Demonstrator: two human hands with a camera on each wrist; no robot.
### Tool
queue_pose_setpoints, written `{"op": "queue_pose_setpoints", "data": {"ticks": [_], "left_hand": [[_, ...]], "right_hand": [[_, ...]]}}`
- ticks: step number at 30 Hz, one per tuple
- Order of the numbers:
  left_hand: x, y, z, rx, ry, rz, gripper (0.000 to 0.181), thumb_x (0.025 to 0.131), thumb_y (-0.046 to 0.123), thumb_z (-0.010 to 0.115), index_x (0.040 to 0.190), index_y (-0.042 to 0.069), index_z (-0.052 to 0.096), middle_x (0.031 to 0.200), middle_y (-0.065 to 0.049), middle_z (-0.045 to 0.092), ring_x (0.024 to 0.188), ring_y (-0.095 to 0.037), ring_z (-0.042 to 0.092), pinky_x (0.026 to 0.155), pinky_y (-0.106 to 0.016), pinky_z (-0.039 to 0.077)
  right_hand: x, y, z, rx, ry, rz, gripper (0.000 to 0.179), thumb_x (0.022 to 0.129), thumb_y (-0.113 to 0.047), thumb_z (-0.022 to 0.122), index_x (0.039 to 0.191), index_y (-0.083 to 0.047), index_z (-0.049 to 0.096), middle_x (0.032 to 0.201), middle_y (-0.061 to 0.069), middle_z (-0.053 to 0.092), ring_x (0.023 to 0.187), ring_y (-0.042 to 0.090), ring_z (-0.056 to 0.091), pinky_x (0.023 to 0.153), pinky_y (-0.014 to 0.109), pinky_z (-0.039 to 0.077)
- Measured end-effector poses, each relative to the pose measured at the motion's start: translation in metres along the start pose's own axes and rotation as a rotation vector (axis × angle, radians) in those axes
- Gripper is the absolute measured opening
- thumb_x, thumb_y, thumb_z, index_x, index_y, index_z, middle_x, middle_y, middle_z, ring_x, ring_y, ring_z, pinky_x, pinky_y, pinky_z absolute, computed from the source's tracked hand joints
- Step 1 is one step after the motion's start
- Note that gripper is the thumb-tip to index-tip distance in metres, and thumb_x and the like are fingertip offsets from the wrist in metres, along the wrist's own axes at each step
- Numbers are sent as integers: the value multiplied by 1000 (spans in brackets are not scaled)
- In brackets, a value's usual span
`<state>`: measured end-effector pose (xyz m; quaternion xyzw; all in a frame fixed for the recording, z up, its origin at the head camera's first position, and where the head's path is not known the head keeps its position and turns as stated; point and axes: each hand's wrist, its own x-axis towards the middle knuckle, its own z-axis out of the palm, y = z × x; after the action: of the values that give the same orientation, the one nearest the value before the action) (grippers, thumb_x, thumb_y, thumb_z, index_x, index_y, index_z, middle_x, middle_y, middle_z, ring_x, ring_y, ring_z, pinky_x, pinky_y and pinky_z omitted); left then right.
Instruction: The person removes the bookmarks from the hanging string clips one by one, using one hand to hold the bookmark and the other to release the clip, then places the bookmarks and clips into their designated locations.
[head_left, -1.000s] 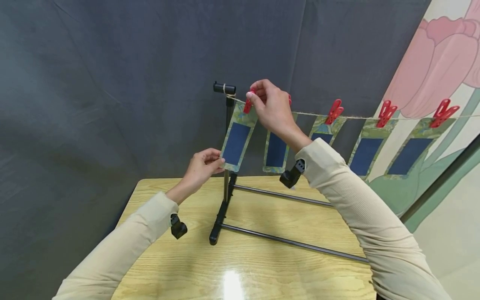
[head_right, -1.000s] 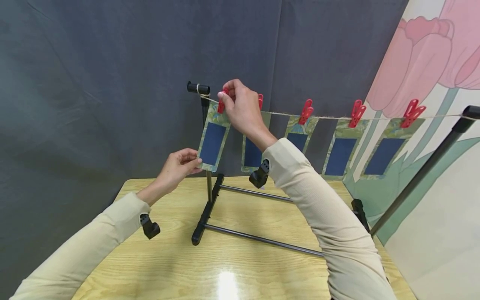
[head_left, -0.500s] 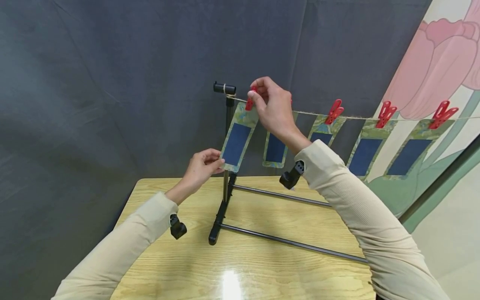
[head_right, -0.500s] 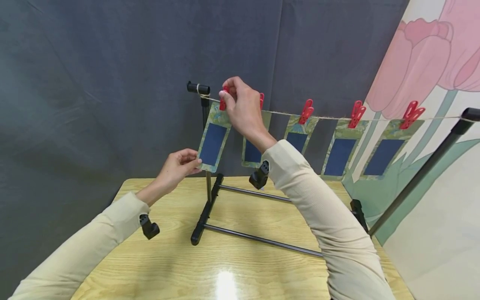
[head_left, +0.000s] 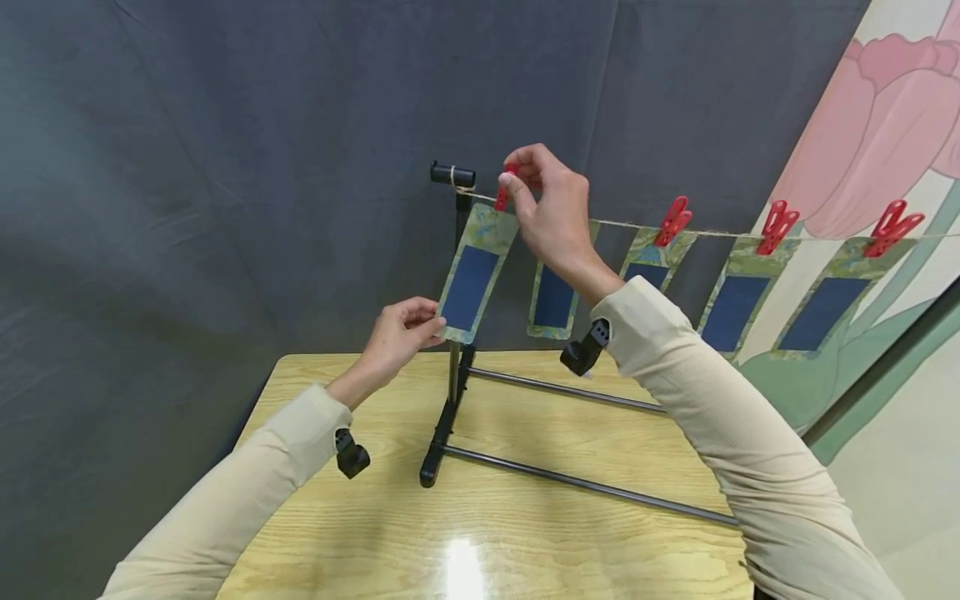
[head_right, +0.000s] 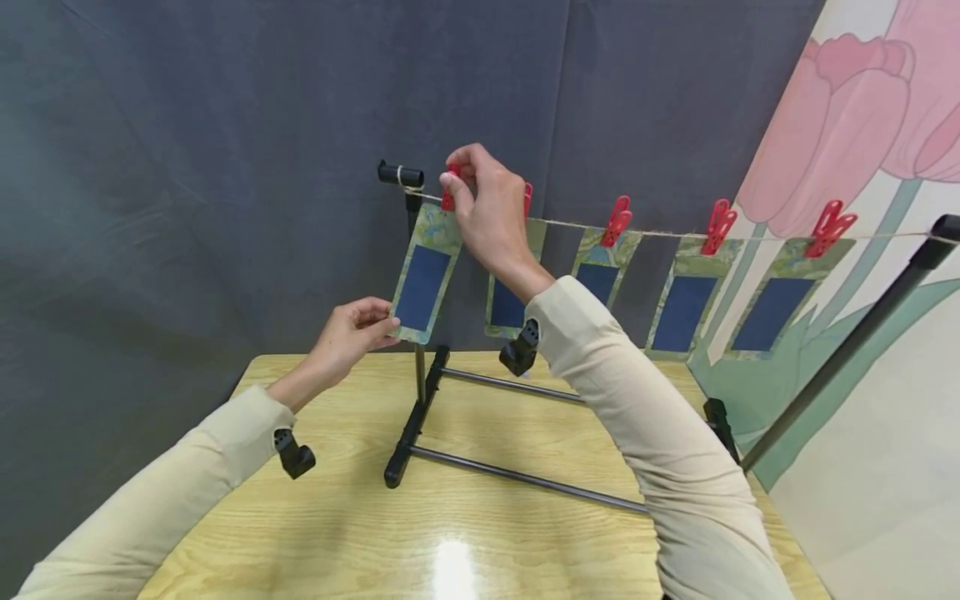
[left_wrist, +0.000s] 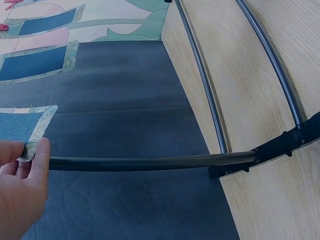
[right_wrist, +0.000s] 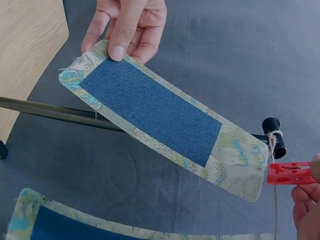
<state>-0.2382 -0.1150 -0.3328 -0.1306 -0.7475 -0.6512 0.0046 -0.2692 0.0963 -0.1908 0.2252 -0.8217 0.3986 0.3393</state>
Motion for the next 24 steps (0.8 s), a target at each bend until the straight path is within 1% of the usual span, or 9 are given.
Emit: {"op": "queue_pose_setpoints", "data": {"ticks": [7, 10, 12, 14, 19, 22, 24], "left_hand": [[-3, 0, -2, 0, -3, -3, 21, 96, 2, 60, 114, -7, 60, 98, -15, 59, 87, -23, 62, 79, -31, 57], [-6, 1, -4, -14, 0, -1, 21, 96, 1, 60, 114, -8, 59, 98, -16, 58, 86, -22, 62, 80, -32, 57], [-8, 2, -5, -25, 3, -3, 21, 96, 0, 59, 114, -9, 59, 99, -16, 58, 85, -21, 62, 81, -33, 57], [-10, 3, -6, -40, 4, -7, 21, 96, 0, 59, 115, -9, 58, 99, -16, 58, 85, -19, 62, 82, -34, 57], [-14, 3, -10, -72, 7, -21, 24, 96, 0, 59, 117, -10, 56, 101, -15, 57, 86, -17, 62, 83, -34, 56], [-17, 3, -13, -76, 11, -23, 24, 96, 0, 59, 118, -9, 56, 101, -14, 57, 86, -17, 62, 83, -35, 56], [-19, 3, -15, -84, 14, -26, 24, 96, -1, 59, 118, -9, 56, 100, -14, 57, 86, -16, 62, 84, -37, 56]], "right_hand": [[-1, -5, -4, 18, 39, -19, 20, 96, -17, 63, 110, -3, 64, 99, 5, 67, 92, 15, 63, 86, 20, 48], [-2, -7, -7, 19, 44, -18, 20, 96, -17, 64, 111, -4, 64, 98, 4, 67, 91, 12, 62, 85, 20, 49], [-3, -7, -9, 20, 47, -18, 21, 95, -18, 64, 111, -4, 64, 98, 4, 67, 91, 12, 62, 84, 23, 50], [-4, -8, -11, 24, 51, -18, 22, 95, -19, 65, 111, -4, 64, 98, 4, 67, 91, 11, 62, 84, 23, 50], [-9, -7, -14, 55, 64, -18, 25, 94, -21, 67, 111, -2, 65, 98, 5, 67, 90, 11, 62, 85, 18, 49], [-13, -5, -15, 76, 58, -19, 27, 93, -23, 68, 111, -2, 65, 98, 5, 68, 89, 11, 63, 85, 19, 50], [-15, -4, -16, 93, 52, -17, 29, 93, -24, 68, 111, -2, 65, 97, 5, 69, 87, 11, 63, 85, 23, 51]]}}
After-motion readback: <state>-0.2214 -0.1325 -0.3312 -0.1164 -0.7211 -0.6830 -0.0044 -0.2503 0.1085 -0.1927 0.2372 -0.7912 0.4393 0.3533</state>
